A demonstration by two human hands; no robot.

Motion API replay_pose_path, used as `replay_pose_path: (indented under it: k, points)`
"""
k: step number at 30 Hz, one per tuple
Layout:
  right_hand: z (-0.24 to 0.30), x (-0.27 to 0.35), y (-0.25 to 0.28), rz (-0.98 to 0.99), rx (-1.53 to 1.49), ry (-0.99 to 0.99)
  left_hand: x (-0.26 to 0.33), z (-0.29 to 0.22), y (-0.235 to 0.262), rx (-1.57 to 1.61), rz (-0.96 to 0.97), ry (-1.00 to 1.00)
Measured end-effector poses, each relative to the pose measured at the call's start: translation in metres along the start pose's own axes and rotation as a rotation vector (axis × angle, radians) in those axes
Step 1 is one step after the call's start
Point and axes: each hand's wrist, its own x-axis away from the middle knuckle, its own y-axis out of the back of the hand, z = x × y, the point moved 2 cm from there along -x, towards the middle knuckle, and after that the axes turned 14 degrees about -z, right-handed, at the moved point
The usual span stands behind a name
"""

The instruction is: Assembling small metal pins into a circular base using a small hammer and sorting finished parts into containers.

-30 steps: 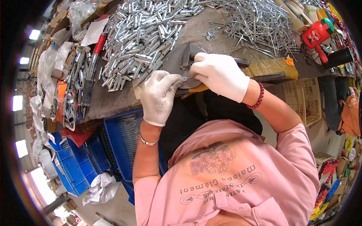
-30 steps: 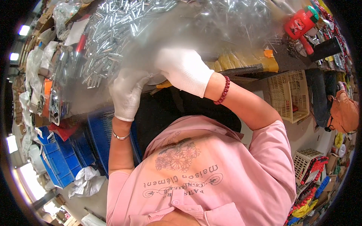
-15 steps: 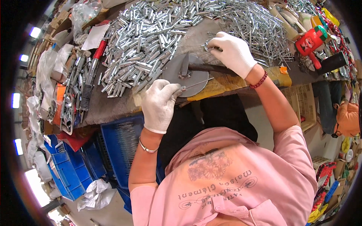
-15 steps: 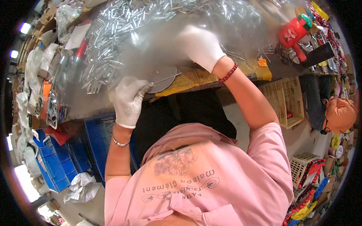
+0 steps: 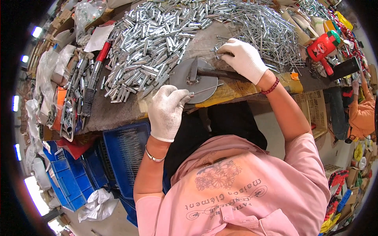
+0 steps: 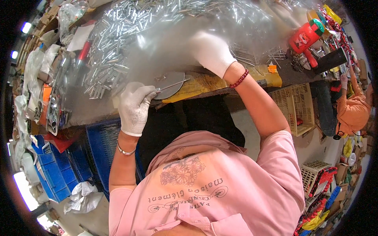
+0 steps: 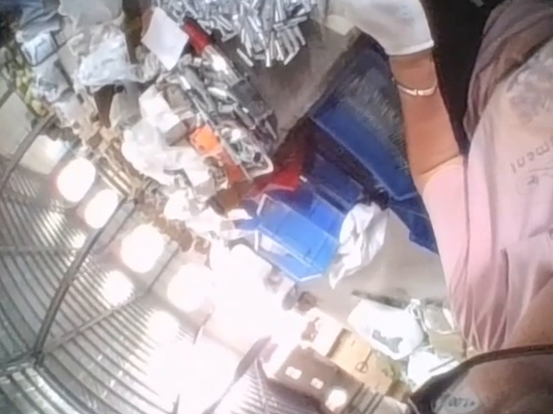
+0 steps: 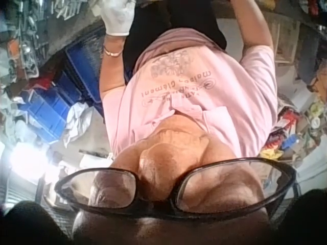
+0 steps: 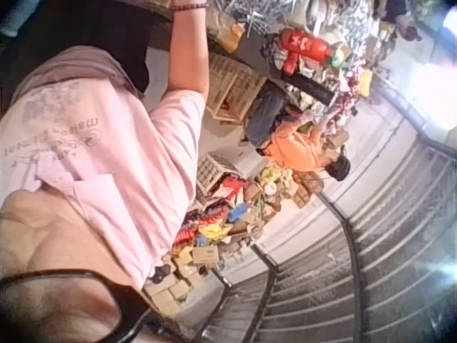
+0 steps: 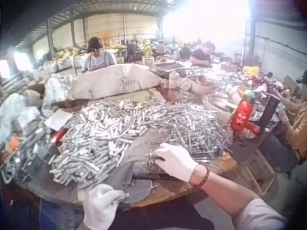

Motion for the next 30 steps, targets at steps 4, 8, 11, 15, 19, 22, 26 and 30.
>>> replay_pose_path:
  k: [4, 8, 11, 15, 19, 22, 26, 30]
  points:
    - [0.006, -0.001, -0.005, 0.057, 0.073, -0.006, 0.002, 0.001, -0.001, 0.027, -0.006, 0.034]
    - [0.013, -0.002, -0.001, 0.039, 0.042, -0.03, 0.004, 0.004, -0.001, 0.016, -0.021, -0.002]
    - [0.024, 0.0, 0.009, 0.024, -0.054, -0.085, 0.004, 0.006, -0.001, -0.009, -0.007, -0.033]
    - [0.077, 0.015, 0.025, -0.07, -0.442, 0.018, 0.0, 0.003, 0.0, -0.029, 0.009, -0.064]
    - [0.109, 0.024, 0.021, 0.008, -0.529, 0.029, 0.004, 0.007, -0.001, -0.003, 0.001, -0.049]
    - [0.112, 0.024, 0.017, 0.013, -0.491, 0.071, 0.005, 0.005, -0.001, -0.003, -0.008, -0.04]
    - [0.114, 0.023, 0.017, 0.041, -0.445, 0.11, 0.007, 0.007, -0.001, 0.008, -0.004, -0.015]
    - [0.12, 0.017, 0.019, 0.073, -0.314, 0.233, 0.005, 0.011, -0.003, 0.014, 0.013, -0.064]
